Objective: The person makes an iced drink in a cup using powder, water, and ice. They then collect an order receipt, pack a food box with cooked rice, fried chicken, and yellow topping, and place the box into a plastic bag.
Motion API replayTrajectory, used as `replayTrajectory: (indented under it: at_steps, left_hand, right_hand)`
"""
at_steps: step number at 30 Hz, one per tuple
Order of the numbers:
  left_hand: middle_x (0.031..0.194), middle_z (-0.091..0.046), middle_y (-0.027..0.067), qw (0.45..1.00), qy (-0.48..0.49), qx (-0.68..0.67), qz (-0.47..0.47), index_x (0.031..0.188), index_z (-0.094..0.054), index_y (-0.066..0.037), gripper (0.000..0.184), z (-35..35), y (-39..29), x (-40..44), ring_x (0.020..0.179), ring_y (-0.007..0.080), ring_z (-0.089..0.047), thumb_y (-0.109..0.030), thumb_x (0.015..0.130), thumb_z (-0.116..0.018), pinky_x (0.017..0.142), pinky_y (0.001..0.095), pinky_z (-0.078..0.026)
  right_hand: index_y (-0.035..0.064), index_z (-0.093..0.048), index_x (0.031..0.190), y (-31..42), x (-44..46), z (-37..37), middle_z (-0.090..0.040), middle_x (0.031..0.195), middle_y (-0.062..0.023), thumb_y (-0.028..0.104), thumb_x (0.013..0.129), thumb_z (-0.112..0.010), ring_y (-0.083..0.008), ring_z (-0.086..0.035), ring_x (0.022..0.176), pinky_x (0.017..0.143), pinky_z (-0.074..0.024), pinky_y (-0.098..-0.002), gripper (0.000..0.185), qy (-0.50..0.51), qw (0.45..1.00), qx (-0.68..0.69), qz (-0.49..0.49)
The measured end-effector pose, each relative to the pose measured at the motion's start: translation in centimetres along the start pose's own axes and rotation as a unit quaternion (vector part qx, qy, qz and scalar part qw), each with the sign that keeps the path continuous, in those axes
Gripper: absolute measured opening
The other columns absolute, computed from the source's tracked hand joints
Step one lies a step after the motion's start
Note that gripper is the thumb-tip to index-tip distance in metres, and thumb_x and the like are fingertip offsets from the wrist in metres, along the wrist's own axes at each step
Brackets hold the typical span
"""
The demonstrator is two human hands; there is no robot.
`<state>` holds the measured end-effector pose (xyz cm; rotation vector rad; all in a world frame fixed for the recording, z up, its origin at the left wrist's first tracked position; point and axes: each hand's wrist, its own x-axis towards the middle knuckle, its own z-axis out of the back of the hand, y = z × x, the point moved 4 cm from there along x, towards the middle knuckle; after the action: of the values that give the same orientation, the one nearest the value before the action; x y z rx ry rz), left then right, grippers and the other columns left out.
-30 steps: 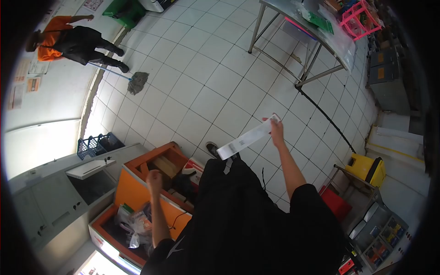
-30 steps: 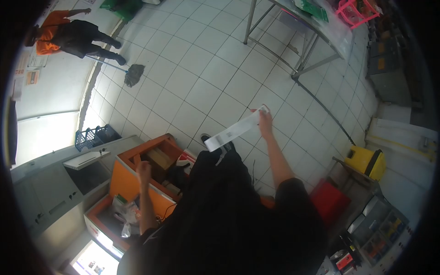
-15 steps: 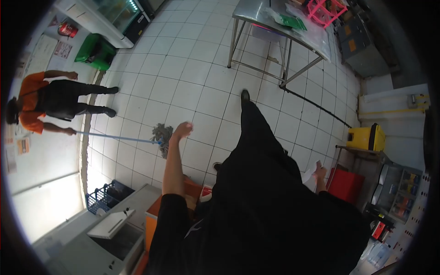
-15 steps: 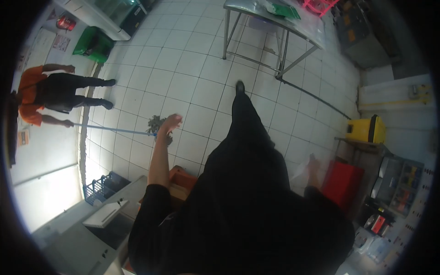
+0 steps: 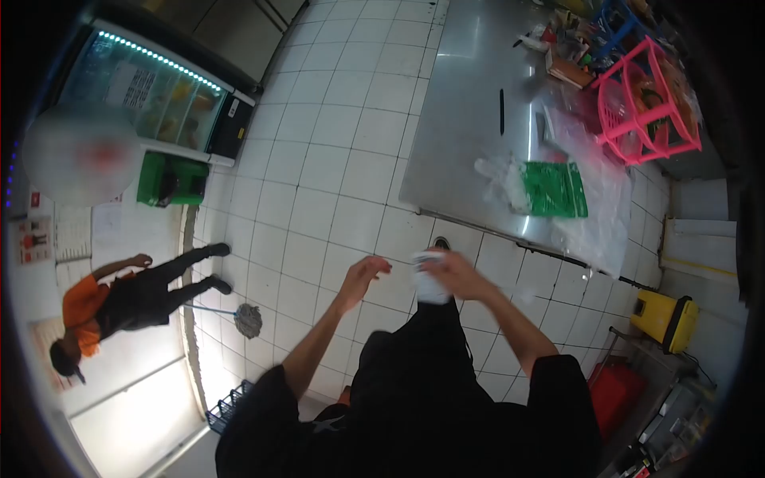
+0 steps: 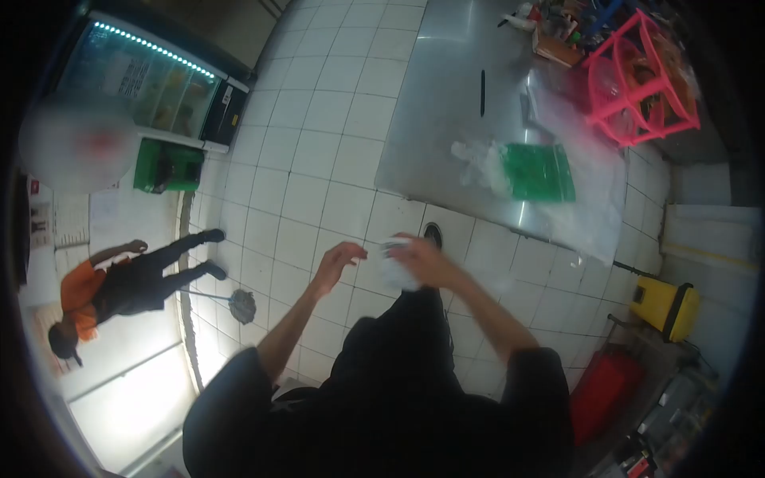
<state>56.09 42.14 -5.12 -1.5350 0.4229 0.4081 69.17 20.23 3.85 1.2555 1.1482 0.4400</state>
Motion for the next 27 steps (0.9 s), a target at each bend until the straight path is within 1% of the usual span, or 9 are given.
replayTrajectory:
  at_steps: [3, 5, 7, 9, 12, 14, 15, 17, 27]
  left_hand:
    - [0.128, -0.059, 0.0074, 0.942, -0.120, -0.308, -0.062, 0.137, -0.051, -0.005, 0.049, 2.4, -7.7, -2.2, 0.121, 0.0164, -0.055, -0.044, 0.108, -0.041, 0.102, 0.0355, -0.045]
    - [0.131, -0.054, 0.0075, 0.960, -0.223, -0.145, -0.084, 0.144, -0.039, -0.003, 0.063, 6.3, -12.3, -3.0, 0.127, 0.0201, -0.051, -0.049, 0.103, -0.050, 0.108, 0.0379, -0.041]
    - [0.137, -0.047, 0.0112, 0.916, -0.270, -0.256, -0.149, 0.145, -0.031, -0.002, 0.090, 10.0, -15.9, -1.5, 0.129, 0.0225, -0.048, -0.047, 0.083, -0.079, 0.109, 0.0399, -0.040]
    - [0.123, -0.058, 0.0126, 0.919, -0.272, -0.247, -0.142, 0.141, -0.038, 0.000, 0.073, 14.4, -17.4, 1.3, 0.115, 0.0227, -0.059, -0.029, 0.087, -0.077, 0.099, 0.0388, -0.049]
    - [0.087, -0.070, 0.0123, 0.973, -0.103, -0.208, 0.011, 0.130, -0.050, 0.005, 0.046, 22.0, -20.0, 9.0, 0.075, 0.0201, -0.070, -0.011, 0.091, -0.069, 0.064, 0.0325, -0.057]
    - [0.096, -0.071, 0.0132, 0.981, 0.074, -0.173, 0.035, 0.136, -0.047, 0.007, 0.045, 27.5, -24.9, 18.0, 0.090, 0.0216, -0.070, -0.012, 0.098, -0.062, 0.084, 0.0354, -0.057]
    - [0.098, -0.071, 0.0133, 0.974, 0.161, -0.154, 0.040, 0.137, -0.046, 0.007, 0.044, 29.0, -26.1, 20.4, 0.096, 0.0222, -0.070, -0.014, 0.101, -0.058, 0.091, 0.0363, -0.055]
    - [0.102, -0.073, 0.0143, 0.949, 0.284, -0.127, 0.049, 0.138, -0.048, 0.004, 0.042, 32.0, -31.9, 26.8, 0.103, 0.0226, -0.069, -0.021, 0.104, -0.057, 0.096, 0.0372, -0.052]
    - [0.109, -0.068, 0.0152, 0.687, 0.726, -0.033, -0.025, 0.137, -0.042, 0.001, 0.037, 31.3, -57.1, 44.2, 0.111, 0.0255, -0.066, -0.015, 0.104, -0.050, 0.097, 0.0389, -0.050]
  right_hand:
    - [0.0027, -0.058, 0.115, 6.9, 10.2, -5.1, -0.063, 0.093, -0.0042, 0.020, 0.105, -0.054, -0.0084, -0.056, 0.083, 0.076, -0.0495, -0.0285, 0.021, 0.103, 0.986, 0.067, 0.109]
    - [0.0038, -0.059, 0.115, 12.3, 16.0, -6.3, -0.065, 0.093, -0.0055, 0.022, 0.104, -0.055, -0.0101, -0.059, 0.083, 0.073, -0.0516, -0.0304, 0.022, 0.110, 0.984, 0.089, 0.109]
    - [0.0040, -0.060, 0.115, 16.6, 22.3, -6.3, -0.069, 0.090, -0.0092, 0.023, 0.102, -0.058, -0.0137, -0.062, 0.076, 0.067, -0.0516, -0.0290, 0.023, 0.063, 0.977, 0.045, 0.197]
    - [0.0045, -0.062, 0.115, 22.7, 27.7, -4.1, -0.069, 0.088, -0.0108, 0.022, 0.101, -0.060, -0.0137, -0.062, 0.069, 0.061, -0.0498, -0.0283, 0.022, 0.091, 0.987, -0.054, 0.118]
    - [0.0043, -0.065, 0.113, 26.7, 37.2, 0.5, -0.069, 0.085, -0.0103, 0.021, 0.100, -0.061, -0.0122, -0.058, 0.060, 0.054, -0.0459, -0.0286, 0.021, 0.022, 0.981, -0.090, 0.169]
    - [0.0045, -0.066, 0.113, 27.8, 45.2, 6.4, -0.067, 0.083, -0.0088, 0.020, 0.100, -0.062, -0.0110, -0.051, 0.053, 0.051, -0.0421, -0.0261, 0.020, -0.133, 0.929, -0.062, 0.340]
    - [0.0038, -0.067, 0.113, 29.4, 47.4, 10.5, -0.068, 0.087, -0.0051, 0.016, 0.100, -0.062, -0.0066, -0.056, 0.063, 0.055, -0.0453, -0.0236, 0.018, -0.166, 0.949, -0.122, 0.240]
    - [0.0015, -0.069, 0.109, 31.0, 51.1, 18.9, -0.070, 0.095, 0.0001, 0.011, 0.102, -0.061, -0.0037, -0.062, 0.079, 0.064, -0.0506, -0.0228, 0.015, -0.265, 0.921, 0.010, 0.284]
    - [0.0035, -0.075, 0.104, 62.1, 39.3, 36.6, -0.073, 0.084, -0.0007, 0.035, 0.099, -0.067, -0.0052, -0.066, 0.072, 0.061, -0.0512, -0.0232, 0.033, -0.507, 0.814, -0.097, 0.265]
